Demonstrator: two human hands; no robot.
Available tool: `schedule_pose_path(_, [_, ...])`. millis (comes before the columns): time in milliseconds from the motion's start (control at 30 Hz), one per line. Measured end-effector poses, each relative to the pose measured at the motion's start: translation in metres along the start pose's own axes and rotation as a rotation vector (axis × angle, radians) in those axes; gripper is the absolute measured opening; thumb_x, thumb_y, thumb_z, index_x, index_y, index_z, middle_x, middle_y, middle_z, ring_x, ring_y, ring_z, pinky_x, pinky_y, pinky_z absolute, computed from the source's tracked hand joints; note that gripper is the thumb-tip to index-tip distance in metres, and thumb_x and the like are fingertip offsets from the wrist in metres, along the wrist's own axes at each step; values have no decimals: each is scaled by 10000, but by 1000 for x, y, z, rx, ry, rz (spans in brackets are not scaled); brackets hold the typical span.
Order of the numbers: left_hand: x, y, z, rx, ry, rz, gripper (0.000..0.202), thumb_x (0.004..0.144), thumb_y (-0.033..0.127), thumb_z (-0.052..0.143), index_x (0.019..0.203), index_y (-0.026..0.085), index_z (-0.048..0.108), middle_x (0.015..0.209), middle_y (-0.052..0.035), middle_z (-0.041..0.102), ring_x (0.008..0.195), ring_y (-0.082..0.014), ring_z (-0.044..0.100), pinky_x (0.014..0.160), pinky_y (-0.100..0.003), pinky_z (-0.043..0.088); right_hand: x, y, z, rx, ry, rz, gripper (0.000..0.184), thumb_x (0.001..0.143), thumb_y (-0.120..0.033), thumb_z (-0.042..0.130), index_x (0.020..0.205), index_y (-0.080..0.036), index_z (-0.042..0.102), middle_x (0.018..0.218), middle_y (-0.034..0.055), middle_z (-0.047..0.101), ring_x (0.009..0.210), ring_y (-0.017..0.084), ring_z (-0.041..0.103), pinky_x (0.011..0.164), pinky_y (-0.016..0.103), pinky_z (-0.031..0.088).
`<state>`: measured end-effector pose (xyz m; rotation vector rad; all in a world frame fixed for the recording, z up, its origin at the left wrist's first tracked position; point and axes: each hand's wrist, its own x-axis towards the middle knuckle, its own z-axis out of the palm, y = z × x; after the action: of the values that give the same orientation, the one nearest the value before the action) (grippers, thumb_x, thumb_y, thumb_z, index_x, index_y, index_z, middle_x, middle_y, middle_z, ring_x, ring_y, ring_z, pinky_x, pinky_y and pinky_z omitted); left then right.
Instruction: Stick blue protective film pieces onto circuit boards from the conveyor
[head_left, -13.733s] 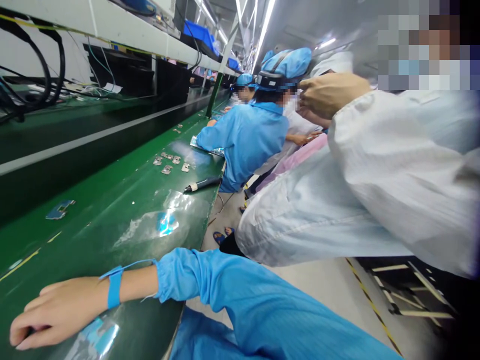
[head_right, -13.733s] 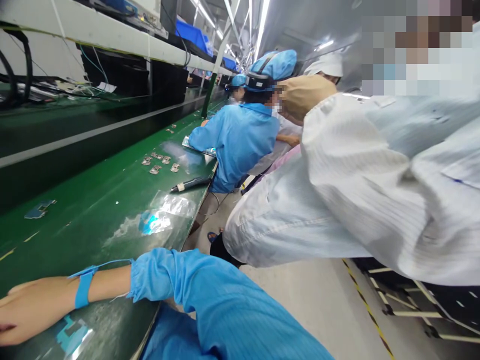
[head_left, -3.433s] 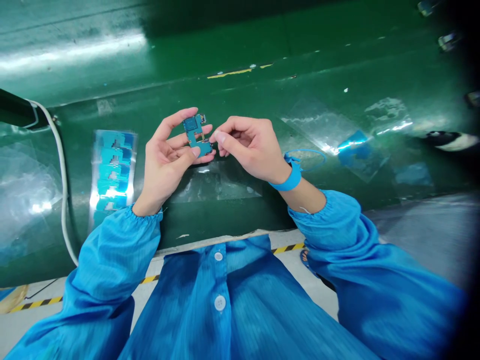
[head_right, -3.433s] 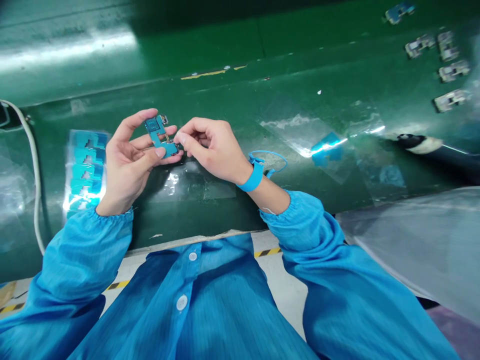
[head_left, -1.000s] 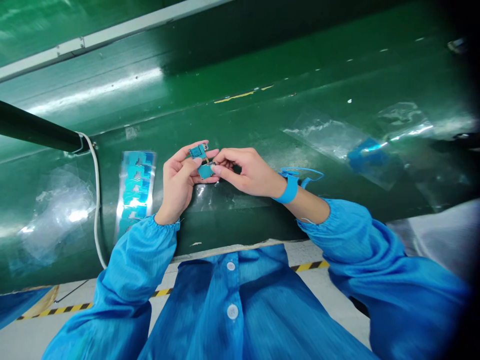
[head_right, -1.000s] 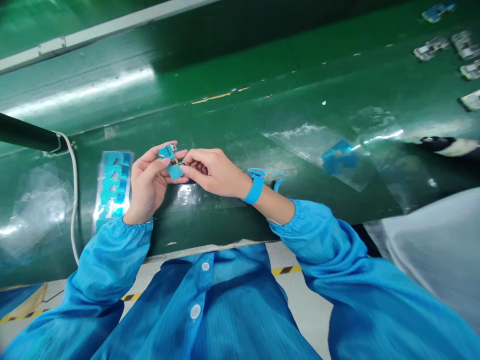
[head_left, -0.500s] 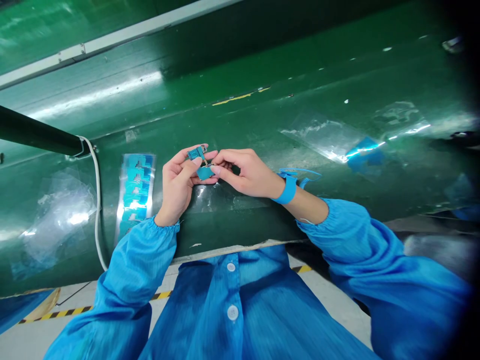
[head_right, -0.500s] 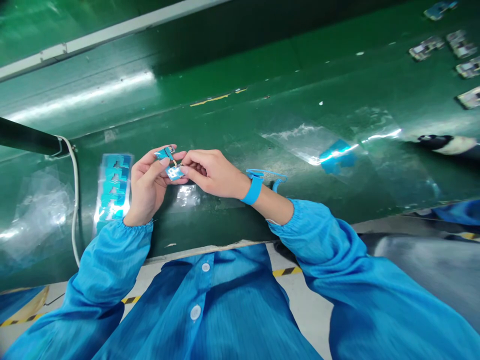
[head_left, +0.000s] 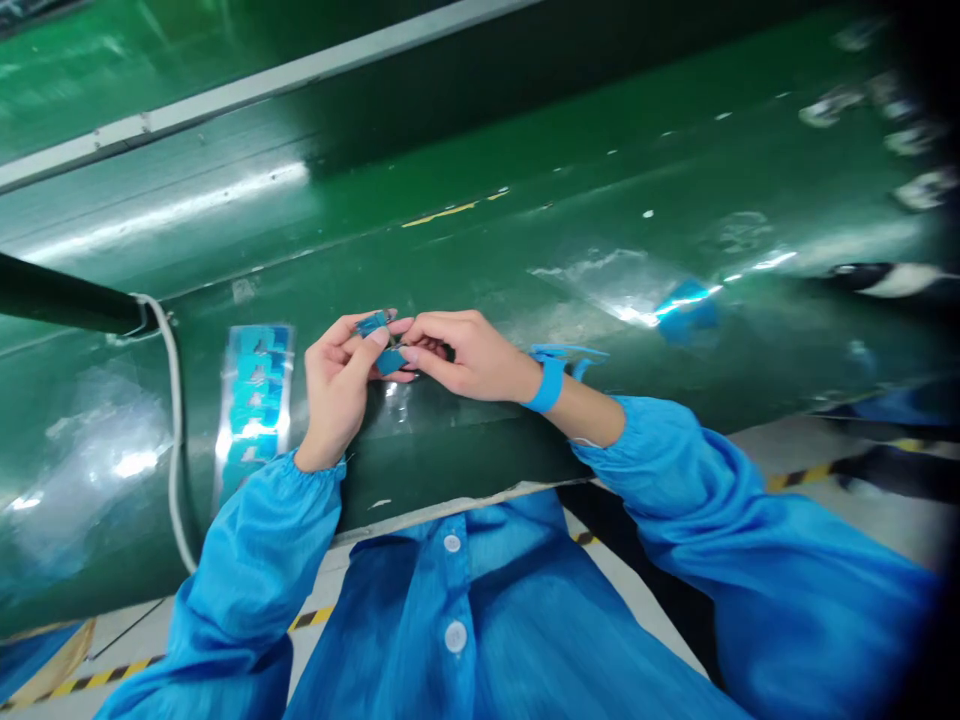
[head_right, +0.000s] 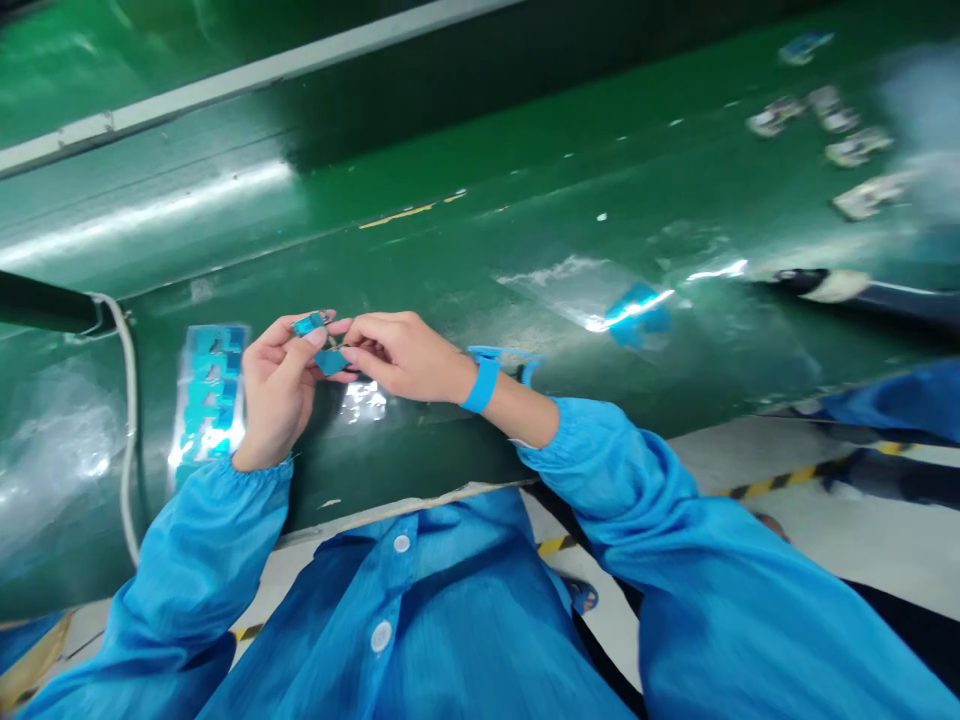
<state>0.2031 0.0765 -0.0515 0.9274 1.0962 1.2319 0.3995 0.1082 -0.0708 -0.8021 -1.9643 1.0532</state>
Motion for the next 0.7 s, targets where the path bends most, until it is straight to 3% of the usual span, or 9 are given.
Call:
schedule_pose_path(100, [-4, 8, 6, 4, 61, -7, 313, 885, 326, 950, 1139, 172, 848, 1065, -86, 880, 854, -226, 868, 651, -272, 743, 1, -2, 1, 16, -12, 4, 206, 1105, -304, 607, 992, -154, 692, 1076, 98, 794, 801, 151, 632, 752, 283, 477])
schedule_pose_path(200, [-5, 10, 8, -6, 129, -8, 359, 836, 276, 986, 1148, 152, 860, 1033, -87, 876, 891, -237, 864, 667, -298, 757, 5, 2, 1, 43, -90, 8, 272, 1141, -364, 584, 1007, -146, 676, 966, 68, 732, 826, 161, 621, 806, 287, 478])
schedule_pose_path(300, [-3, 8, 8, 18, 186, -1, 299, 784, 285, 1025, 1008, 152, 878, 1027, -79, 874, 933, -242, 861, 678, -277, 760, 8, 8, 1, 36, -130, 35, 258, 1157, -358, 583, 1062, -134, 666, 937, 48, 683, 828, 163, 606, 821, 286, 466])
schedule_pose_path(400, [-6, 11, 9, 81, 215, -33, 236, 773, 321, 1022, 932, 214, 885, 1040, -32, 882, 1025, -286, 863, 686, -303, 777, 9, 4, 1, 62, -137, 65, 229, 1139, -355, 642, 1023, -159, 646, 887, 11, 647, 794, 151, 571, 804, 283, 444])
schedule_pose_path(500, [-10, 17, 9, 129, 207, -101, 142, 827, 365, 976, 931, 328, 886, 1116, 73, 880, 1257, -315, 813, 827, -372, 801, 8, -2, 3, 183, -102, 103, 249, 1065, -370, 781, 976, -187, 638, 799, -47, 594, 743, 128, 511, 773, 267, 429])
schedule_pose_path(600, [-9, 21, 10, 140, 160, -134, 160, 865, 401, 943, 1014, 398, 884, 1221, 117, 862, 1454, -340, 703, 884, -431, 801, 8, -1, 3, 358, -72, 196, 287, 975, -371, 893, 965, -182, 677, 778, -66, 611, 744, 106, 522, 769, 241, 452])
schedule_pose_path(700, [-6, 24, 10, 113, 74, -170, 317, 920, 455, 889, 1233, 481, 845, 1244, 99, 862, 1280, -332, 807, 853, -439, 797, 18, 12, -11, 531, -43, 326, 326, 902, -373, 959, 970, -168, 714, 794, -50, 702, 738, 105, 620, 742, 234, 505])
